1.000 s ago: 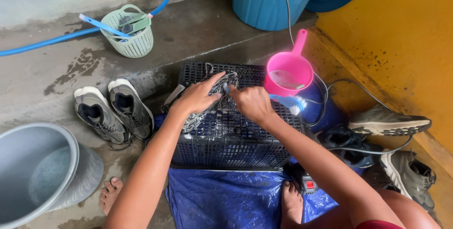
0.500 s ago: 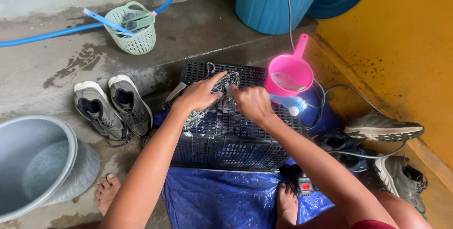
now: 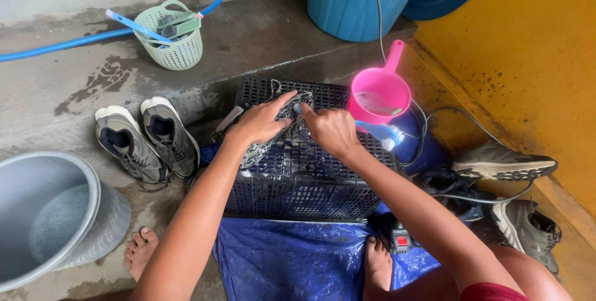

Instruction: The person scrubs a sneaker with a toothbrush while it rests on a black plastic crate. They repeatedly dip the brush into a pink bucket of water to wet it and continue scrubbing the shoe's surface.

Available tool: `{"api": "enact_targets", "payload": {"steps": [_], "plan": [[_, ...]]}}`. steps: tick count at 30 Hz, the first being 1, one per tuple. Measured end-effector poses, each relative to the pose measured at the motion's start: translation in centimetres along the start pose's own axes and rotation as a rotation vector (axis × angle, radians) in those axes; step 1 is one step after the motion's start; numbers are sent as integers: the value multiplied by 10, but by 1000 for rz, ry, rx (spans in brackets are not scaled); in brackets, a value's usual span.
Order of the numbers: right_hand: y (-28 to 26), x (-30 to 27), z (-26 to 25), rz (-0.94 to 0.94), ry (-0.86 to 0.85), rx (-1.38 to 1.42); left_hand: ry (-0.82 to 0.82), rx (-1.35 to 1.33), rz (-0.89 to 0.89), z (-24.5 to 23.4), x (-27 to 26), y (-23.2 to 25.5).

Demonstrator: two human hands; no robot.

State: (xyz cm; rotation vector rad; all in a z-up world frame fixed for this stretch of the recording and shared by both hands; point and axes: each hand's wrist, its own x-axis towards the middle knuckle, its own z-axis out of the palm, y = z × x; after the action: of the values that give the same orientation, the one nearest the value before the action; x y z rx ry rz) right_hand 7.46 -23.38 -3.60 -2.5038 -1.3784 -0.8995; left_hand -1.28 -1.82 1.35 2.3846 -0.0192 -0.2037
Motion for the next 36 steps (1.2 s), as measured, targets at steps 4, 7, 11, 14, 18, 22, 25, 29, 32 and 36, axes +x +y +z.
{"api": "enact_targets", "payload": {"steps": [4,7,11,14,18,22,25,29,32,36], "plan": [[2,0,10,31,-53,-9,3,51,7,2,8,-6],[-2,3,6,47,-26,8,5,42,-18,4,6,-8],[-1,8,-1,66,-47,17,7,49,-3,1,7,-6],[1,4,3,64,-43,36,13,38,-1,4,5,-9],[-10,8,-15,69,-12,27,14,39,4,2,5,-8],[0,6,2,98,-39,69,7,79,16,2,8,-8],[-9,6,-4,139,-84,61,12,32,-6,4,5,-12],[-5,7,1,182,-142,71,22,45,3,4,10,-12],[-12,3,9,273,-213,143,26,57,2,5,7,-11],[-9,9,-2,434,-231,227,31,35,7,6,4,-8]]}}
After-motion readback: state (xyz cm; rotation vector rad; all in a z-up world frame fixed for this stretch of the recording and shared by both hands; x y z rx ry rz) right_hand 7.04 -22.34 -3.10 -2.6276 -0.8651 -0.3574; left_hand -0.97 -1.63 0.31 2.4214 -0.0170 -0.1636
